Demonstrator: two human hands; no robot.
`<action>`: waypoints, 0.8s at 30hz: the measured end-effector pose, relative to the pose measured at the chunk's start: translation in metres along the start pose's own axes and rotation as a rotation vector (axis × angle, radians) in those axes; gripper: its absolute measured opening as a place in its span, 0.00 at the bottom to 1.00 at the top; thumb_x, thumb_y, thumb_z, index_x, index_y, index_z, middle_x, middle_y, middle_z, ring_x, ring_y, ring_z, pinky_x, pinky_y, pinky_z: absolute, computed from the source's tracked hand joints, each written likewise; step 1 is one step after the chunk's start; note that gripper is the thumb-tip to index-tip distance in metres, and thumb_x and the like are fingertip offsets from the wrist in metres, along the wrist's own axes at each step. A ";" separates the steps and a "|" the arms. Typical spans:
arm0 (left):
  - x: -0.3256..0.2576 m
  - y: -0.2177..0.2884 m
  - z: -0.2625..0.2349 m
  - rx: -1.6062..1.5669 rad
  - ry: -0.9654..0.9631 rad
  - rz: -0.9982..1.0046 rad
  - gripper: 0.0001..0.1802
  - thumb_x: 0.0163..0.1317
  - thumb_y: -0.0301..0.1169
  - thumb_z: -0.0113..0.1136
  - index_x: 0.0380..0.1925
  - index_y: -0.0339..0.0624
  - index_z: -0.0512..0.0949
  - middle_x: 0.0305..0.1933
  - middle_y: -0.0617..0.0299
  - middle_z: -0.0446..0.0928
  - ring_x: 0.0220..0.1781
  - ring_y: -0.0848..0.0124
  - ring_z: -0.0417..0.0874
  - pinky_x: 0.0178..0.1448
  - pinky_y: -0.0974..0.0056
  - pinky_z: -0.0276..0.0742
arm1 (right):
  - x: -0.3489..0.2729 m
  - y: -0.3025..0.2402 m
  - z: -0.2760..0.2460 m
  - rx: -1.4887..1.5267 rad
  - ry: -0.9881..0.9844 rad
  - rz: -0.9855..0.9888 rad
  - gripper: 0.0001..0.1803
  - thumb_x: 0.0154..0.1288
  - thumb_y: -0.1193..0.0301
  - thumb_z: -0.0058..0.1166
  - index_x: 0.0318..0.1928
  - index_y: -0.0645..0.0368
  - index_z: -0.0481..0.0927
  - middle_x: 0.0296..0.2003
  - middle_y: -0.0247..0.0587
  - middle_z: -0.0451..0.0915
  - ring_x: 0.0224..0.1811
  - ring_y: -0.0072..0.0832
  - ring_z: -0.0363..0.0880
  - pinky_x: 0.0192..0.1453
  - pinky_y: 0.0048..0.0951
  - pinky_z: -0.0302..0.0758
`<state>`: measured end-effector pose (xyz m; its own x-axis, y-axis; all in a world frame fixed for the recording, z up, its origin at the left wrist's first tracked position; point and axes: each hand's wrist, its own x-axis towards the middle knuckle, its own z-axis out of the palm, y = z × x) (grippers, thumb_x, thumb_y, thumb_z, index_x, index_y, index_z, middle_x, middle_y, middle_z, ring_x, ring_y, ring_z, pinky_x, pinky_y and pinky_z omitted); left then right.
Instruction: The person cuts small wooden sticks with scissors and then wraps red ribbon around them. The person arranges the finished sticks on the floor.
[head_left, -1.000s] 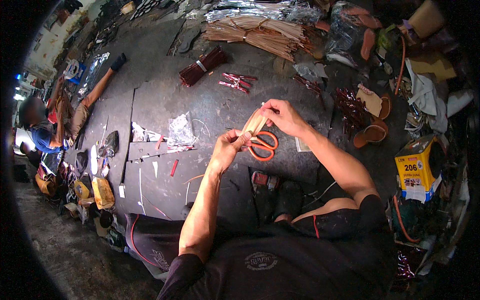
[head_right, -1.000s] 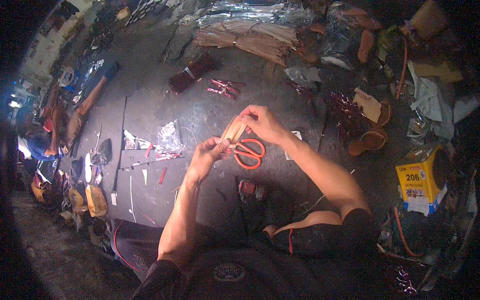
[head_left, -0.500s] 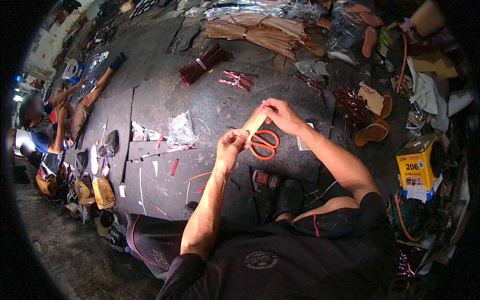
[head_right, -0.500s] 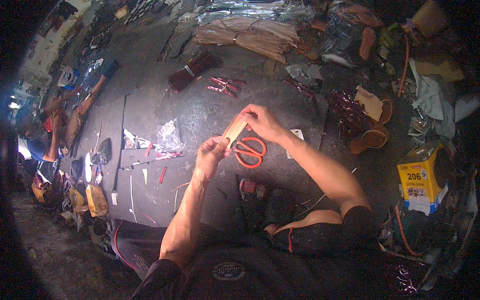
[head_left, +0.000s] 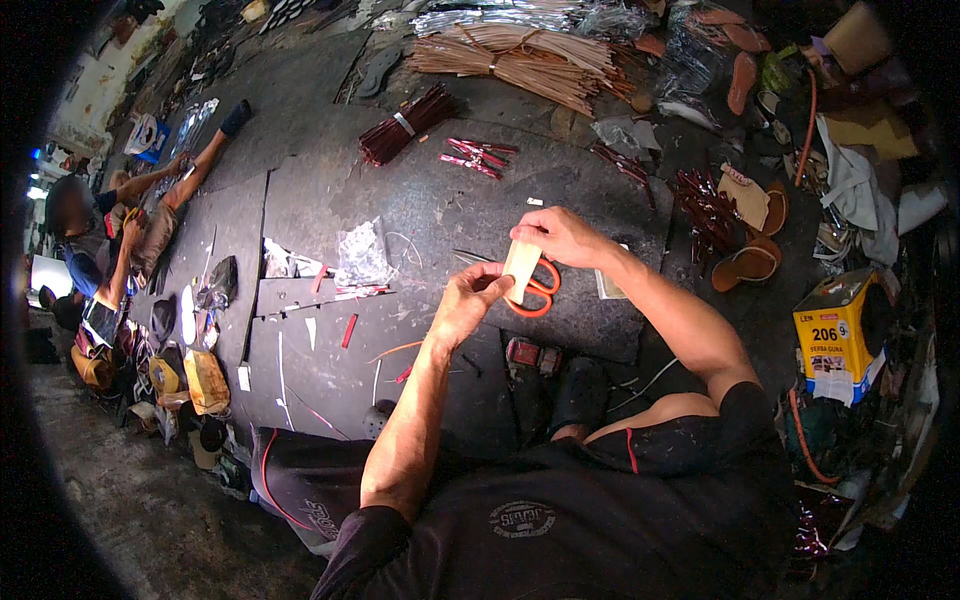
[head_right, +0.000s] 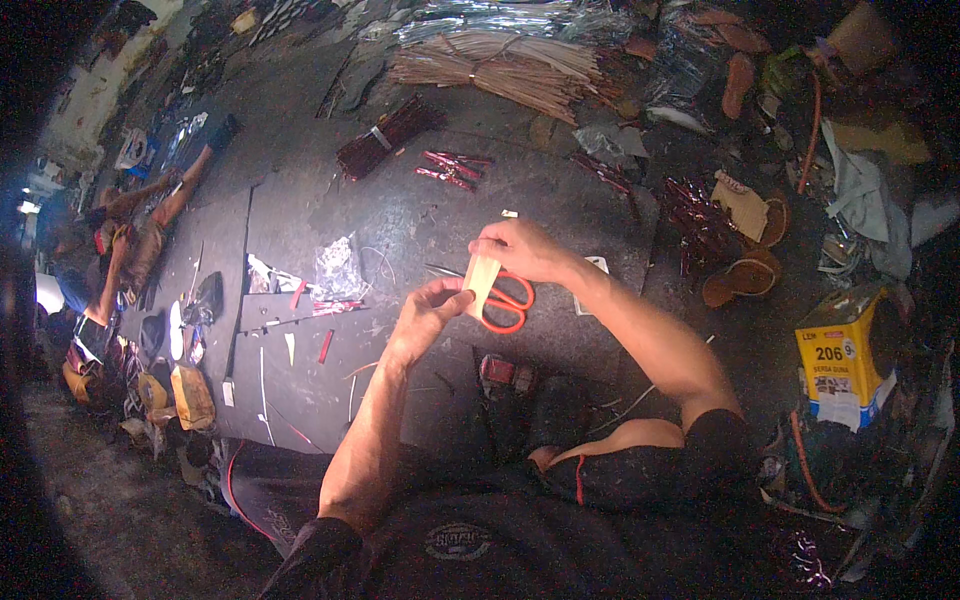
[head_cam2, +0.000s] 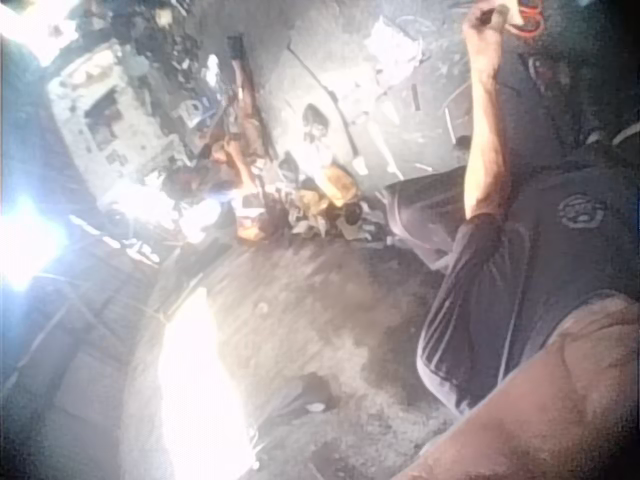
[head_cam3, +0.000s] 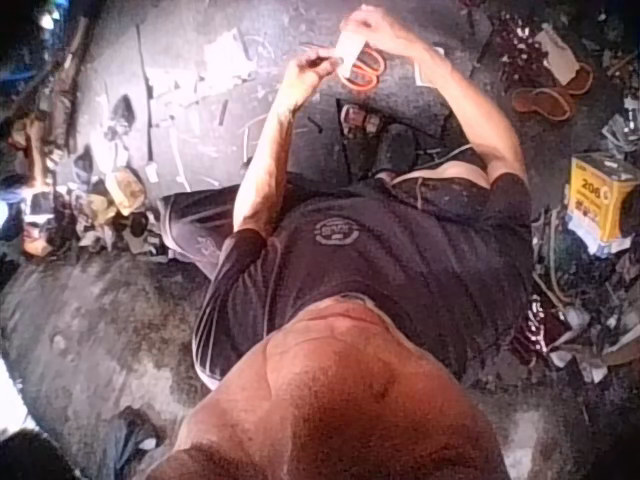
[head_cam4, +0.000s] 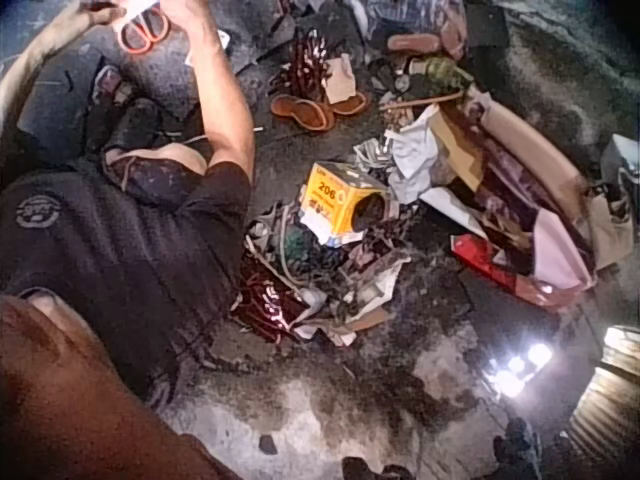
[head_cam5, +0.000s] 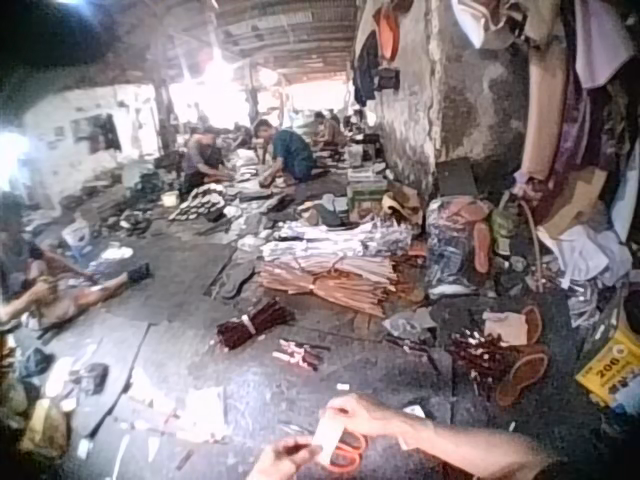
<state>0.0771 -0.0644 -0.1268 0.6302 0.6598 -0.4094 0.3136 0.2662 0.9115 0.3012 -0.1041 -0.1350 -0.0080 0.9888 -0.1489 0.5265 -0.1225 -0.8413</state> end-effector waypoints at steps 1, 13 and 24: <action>-0.001 -0.001 0.000 0.013 -0.033 0.012 0.09 0.67 0.31 0.63 0.42 0.37 0.82 0.39 0.64 0.83 0.40 0.77 0.80 0.49 0.69 0.74 | 0.000 -0.001 0.001 -0.009 -0.035 -0.036 0.18 0.75 0.59 0.52 0.42 0.64 0.82 0.24 0.34 0.77 0.27 0.19 0.76 0.33 0.27 0.74; 0.000 0.015 -0.043 -0.513 0.182 -0.003 0.08 0.67 0.29 0.62 0.42 0.37 0.78 0.39 0.63 0.81 0.40 0.75 0.82 0.50 0.69 0.80 | -0.035 0.081 0.098 -0.510 -0.026 -0.024 0.33 0.54 0.66 0.70 0.56 0.67 0.69 0.51 0.60 0.73 0.58 0.55 0.73 0.61 0.46 0.72; -0.040 0.120 -0.117 -0.269 0.142 0.168 0.14 0.67 0.32 0.62 0.47 0.36 0.75 0.45 0.60 0.80 0.45 0.73 0.81 0.58 0.68 0.77 | -0.009 0.057 0.071 -0.371 -0.260 0.334 0.20 0.59 0.64 0.60 0.47 0.66 0.78 0.37 0.57 0.84 0.44 0.47 0.85 0.49 0.44 0.79</action>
<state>0.0063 0.0229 0.0037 0.5459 0.7963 -0.2605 0.0031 0.3090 0.9511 0.2711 -0.1262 -0.2179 0.0260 0.8423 -0.5384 0.7997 -0.3407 -0.4944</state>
